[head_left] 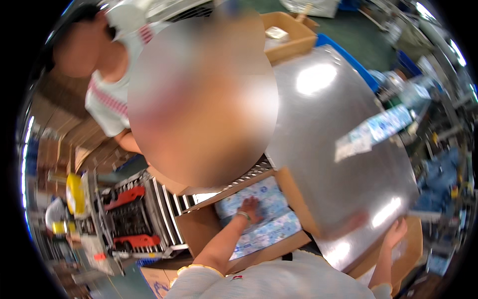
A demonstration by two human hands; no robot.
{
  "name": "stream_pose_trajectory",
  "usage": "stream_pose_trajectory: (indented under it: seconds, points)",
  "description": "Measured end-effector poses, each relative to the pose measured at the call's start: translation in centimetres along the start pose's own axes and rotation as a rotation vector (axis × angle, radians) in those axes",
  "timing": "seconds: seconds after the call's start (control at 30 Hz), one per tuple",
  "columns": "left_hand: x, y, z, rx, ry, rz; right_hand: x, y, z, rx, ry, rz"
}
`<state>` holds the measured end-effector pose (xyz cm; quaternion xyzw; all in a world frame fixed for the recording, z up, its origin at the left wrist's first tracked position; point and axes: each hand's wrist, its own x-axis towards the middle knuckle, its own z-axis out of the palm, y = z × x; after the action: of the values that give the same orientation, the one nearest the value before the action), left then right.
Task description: The person packs multiple units of tissue boxes into larger cardboard shipping boxes, moves the filled boxes onto a conveyor or staging area, and retrieves fresh cardboard boxes for packing.
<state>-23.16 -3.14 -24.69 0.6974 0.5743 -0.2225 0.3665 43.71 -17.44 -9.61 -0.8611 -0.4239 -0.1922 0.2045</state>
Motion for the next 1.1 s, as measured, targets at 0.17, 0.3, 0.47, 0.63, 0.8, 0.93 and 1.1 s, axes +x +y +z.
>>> stream_pose_trajectory:
  seconds: [0.17, 0.3, 0.47, 0.63, 0.8, 0.93, 1.1]
  points:
    - [0.8, -4.1, 1.5, -0.054, 0.029, 0.253, -17.9, 17.7, -8.0, -0.868, -0.318, 0.884]
    - [-2.4, -7.5, 2.0, -0.206, 0.184, 0.155, -25.5, 14.9, -6.1, -0.561, -0.679, 0.984]
    - [-4.3, -7.2, 1.5, -0.205, 0.099, 0.063, -27.0, 10.9, -5.2, -0.326, -0.598, 0.901]
    - [-6.5, -6.1, -0.4, -0.299, 0.129, 0.096, -22.7, 9.6, -9.8, -0.011, -0.254, 0.882]
    - [-5.9, -5.6, -0.9, -0.396, 0.324, 0.332, -20.2, 13.4, -14.6, 0.762, -0.181, 1.151]
    - [-10.8, 2.1, -4.7, -0.766, 0.441, 0.502, -9.0, -3.1, -17.6, 1.306, -0.461, 0.944]
    - [-18.8, 15.7, -11.1, -1.123, 0.051, 0.753, -6.8, -25.4, -14.5, 1.410, -1.071, 0.474]
